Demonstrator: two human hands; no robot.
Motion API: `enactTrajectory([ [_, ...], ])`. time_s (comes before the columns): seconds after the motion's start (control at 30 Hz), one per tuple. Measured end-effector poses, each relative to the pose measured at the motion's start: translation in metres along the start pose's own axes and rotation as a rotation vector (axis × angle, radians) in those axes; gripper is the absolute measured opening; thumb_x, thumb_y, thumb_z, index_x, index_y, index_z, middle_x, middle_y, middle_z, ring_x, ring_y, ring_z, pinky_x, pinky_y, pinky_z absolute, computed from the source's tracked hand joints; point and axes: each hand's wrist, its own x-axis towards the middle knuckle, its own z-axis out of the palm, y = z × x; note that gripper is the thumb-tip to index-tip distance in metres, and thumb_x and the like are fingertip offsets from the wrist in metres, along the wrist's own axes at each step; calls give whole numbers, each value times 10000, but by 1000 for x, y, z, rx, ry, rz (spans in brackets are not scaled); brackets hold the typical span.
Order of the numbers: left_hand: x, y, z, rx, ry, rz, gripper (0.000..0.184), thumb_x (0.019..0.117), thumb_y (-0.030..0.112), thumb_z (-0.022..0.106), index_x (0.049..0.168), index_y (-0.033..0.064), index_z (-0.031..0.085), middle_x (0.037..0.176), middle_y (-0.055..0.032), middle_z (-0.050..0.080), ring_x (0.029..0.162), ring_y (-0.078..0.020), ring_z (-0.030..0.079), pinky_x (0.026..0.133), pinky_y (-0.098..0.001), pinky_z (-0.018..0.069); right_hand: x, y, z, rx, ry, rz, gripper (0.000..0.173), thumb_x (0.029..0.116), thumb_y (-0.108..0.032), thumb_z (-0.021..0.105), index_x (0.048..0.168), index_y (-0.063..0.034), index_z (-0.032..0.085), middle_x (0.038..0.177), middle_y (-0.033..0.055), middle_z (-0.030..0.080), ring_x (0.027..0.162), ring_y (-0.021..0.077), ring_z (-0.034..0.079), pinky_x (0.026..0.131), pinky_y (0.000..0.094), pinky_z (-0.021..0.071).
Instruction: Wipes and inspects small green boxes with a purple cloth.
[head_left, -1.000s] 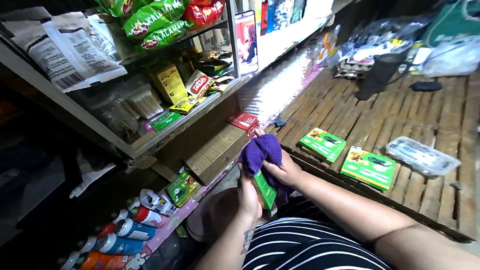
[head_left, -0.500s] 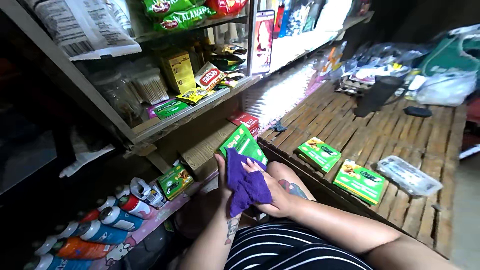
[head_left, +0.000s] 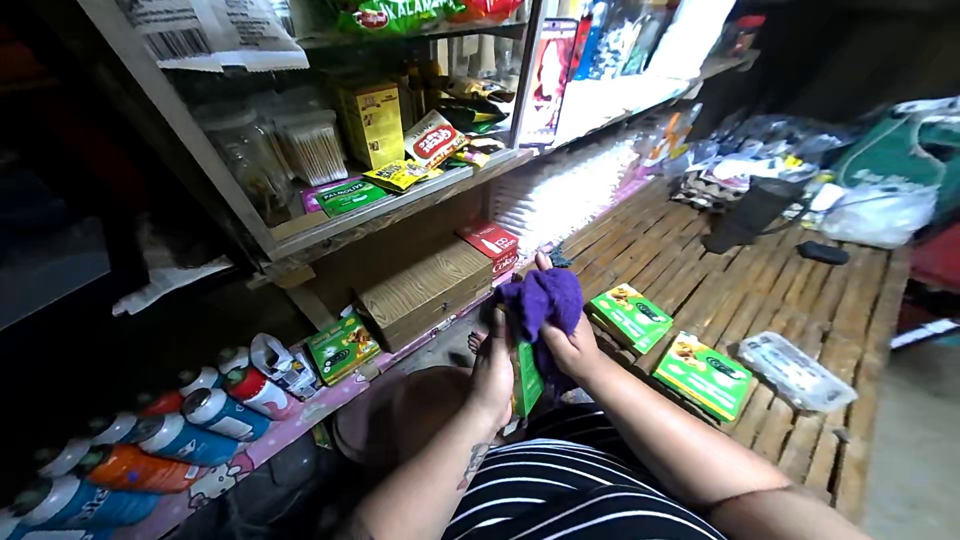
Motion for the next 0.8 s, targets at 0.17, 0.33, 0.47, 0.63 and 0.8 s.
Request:
enactTrajectory([
  [0.17,1,13,-5,-66,38,38,684,1078,544,178,1430,42,479,1267,-133,645,1175,-193,632,1000,-394,543,-8,17,0,8,15,161,423,1062,-325,475,1283,22,572,1140,96,685,1093,81,648,998,326,536],
  [0.33,4,34,-11,-162,111,198,696,1043,619,139,1407,156,509,1253,-62,664,1170,-171,636,998,-411,541,-28,5,11,-36,-94,97,462,1006,-284,565,1289,80,580,1256,195,648,1213,151,612,1078,342,486],
  [0.47,6,44,-18,-91,183,330,633,1080,523,114,1461,147,453,1338,-1,614,1253,-62,564,1073,-308,473,-36,-8,27,-32,-232,-181,619,1050,-464,423,1427,21,500,1546,237,453,1503,334,348,1261,536,225],
  [0.63,13,7,-41,167,132,234,458,1118,161,235,1417,-122,436,1309,-186,608,1196,-95,565,1041,-239,436,-24,-31,25,-83,-326,-332,531,1061,-470,370,1337,-65,576,1535,213,479,1498,362,351,1247,532,228],
  [0.8,-22,-6,-28,-38,27,-11,271,1066,35,320,1268,-14,494,1072,-33,612,983,-2,583,858,-173,499,-14,-28,10,-88,-248,-257,568,1046,-459,431,1394,-26,544,1525,188,501,1493,304,375,1260,520,252],
])
